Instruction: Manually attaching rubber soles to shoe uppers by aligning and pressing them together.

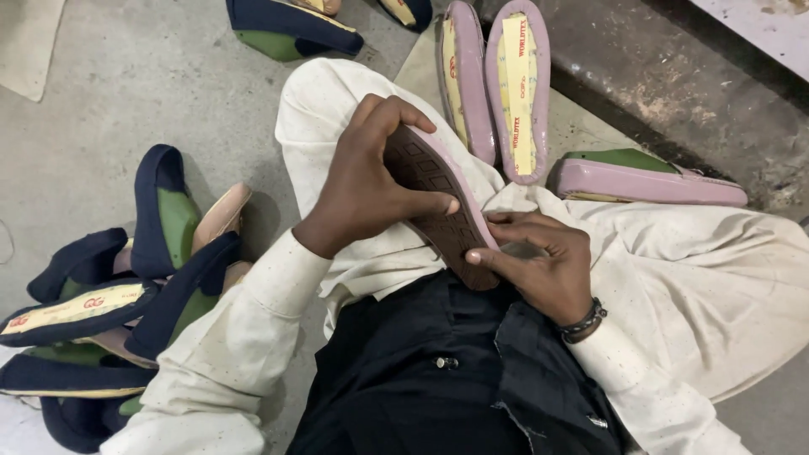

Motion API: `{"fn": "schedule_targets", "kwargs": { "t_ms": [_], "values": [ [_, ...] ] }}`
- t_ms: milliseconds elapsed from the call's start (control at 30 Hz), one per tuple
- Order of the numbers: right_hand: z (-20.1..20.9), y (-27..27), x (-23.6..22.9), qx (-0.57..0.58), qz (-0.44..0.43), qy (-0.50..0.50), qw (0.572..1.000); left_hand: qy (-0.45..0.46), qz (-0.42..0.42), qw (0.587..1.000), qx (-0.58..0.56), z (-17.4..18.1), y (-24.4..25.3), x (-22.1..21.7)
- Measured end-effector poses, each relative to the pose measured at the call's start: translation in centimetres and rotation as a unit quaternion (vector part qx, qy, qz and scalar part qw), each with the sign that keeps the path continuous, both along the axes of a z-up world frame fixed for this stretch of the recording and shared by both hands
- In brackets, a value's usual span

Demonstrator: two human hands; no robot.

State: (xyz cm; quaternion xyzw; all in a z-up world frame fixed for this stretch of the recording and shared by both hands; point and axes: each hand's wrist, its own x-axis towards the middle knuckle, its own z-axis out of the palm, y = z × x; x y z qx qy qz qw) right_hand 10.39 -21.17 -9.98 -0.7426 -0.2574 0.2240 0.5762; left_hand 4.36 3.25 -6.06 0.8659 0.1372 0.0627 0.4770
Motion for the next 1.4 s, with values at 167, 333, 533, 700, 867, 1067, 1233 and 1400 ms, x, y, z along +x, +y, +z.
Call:
{"fn": "schedule_targets", "kwargs": {
  "t_ms": [167,333,533,700,867,1067,1233,1400],
  "values": [
    [-0.5,1.7,0.9,-0.003,-0.033,-0.04,0.999,-0.033,0.066,0.997,0.019,0.3,-1.5,0.2],
    [0.8,2.8,1.5,0.028,-0.04,-0.063,0.997,-0.064,0.057,0.996,0.012,0.9,-2.1,-0.2],
    [3.7,3.4,1.5,0.078,0.009,-0.112,0.991,-0.066,-0.042,0.996,-0.05,2.9,-1.9,-1.2],
    [3.4,3.2,1.7,0.091,0.028,-0.128,0.987,-0.109,-0.11,0.987,-0.052,3.2,-2.2,-1.2],
    [3.7,3.5,2.0,0.122,0.011,-0.02,0.992,-0.156,-0.085,0.984,-0.023,3.4,-3.8,-0.8],
    [3.7,4.2,2.6,0.035,-0.043,-0.035,0.998,-0.141,0.053,0.983,-0.104,3.7,-5.7,0.7],
    [6.7,5.2,3.4,-0.001,-0.012,-0.073,0.997,-0.131,0.134,0.964,-0.19,2.0,-6.4,0.5],
    [8.6,7.3,4.4,-0.184,-0.056,-0.181,0.964,-0.091,0.15,0.982,-0.075,4.2,-7.9,2.8]
  ]
}}
